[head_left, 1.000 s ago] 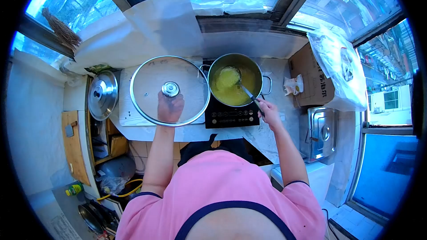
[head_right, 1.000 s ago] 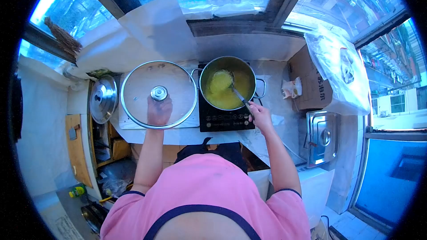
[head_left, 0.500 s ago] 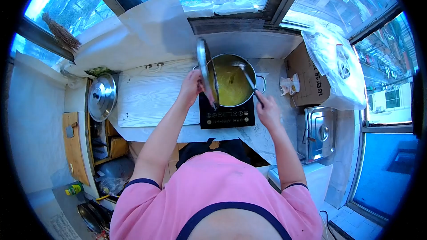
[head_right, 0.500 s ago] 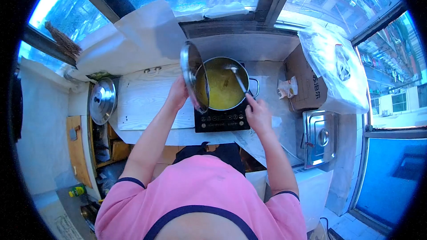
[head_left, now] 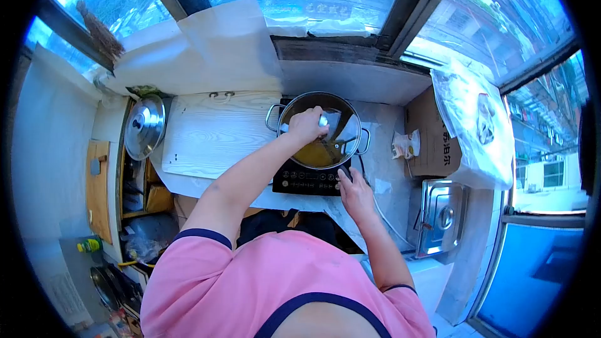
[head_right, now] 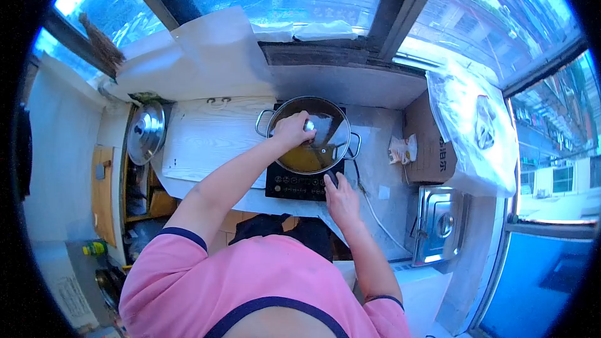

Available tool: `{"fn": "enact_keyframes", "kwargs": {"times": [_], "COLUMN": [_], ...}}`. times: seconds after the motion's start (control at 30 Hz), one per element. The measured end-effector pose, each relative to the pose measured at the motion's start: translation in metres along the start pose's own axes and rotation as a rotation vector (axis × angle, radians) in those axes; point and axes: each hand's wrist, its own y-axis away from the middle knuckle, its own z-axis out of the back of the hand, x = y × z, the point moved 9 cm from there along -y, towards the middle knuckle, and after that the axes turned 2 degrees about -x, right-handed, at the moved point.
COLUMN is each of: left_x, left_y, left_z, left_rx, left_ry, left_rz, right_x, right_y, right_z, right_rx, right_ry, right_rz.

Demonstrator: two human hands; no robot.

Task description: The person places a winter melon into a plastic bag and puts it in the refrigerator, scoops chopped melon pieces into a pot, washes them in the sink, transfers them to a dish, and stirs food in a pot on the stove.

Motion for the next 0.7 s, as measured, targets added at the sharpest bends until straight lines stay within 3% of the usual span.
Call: {"fn": "enact_keyframes", "kwargs": {"times": [0.23,0.3,0.37,0.43,0.5,0.7], "left_x": [0.002,-0.001,-0.003,0.0,0.005,0.03], "left_y": [-0.003,-0.003,0.001,0.014,0.036,0.175], "left_z": [0.0,-0.002,-0.001,0.004,0.021,0.027], "left_rx": [-0.052,0.029,0.088,-0.035,-0.083,-0.269], "left_ry": [-0.026,-0.017,-0.012,0.009,0.13,0.311], "left_rz": [0.042,0.109,0.089,0.091,0.166,0.048], "right_x": [-0.008,0.0,0.005,0.008,0.014,0.088], "right_y": [0.001,-0.001,-0.007,-0.005,-0.003,0.018], "right_z": [-0.005,0.0,0.013,0.023,0.029,0.01], "right_rx": [-0.014,-0.02,0.023,-0.08,-0.044,-0.055], "right_ry": [-0.083,-0.091,0.018,0.008,-0.015,-0.133], "right_rz": [0.03,0.089,-0.017,0.046,-0.025,0.351]}}
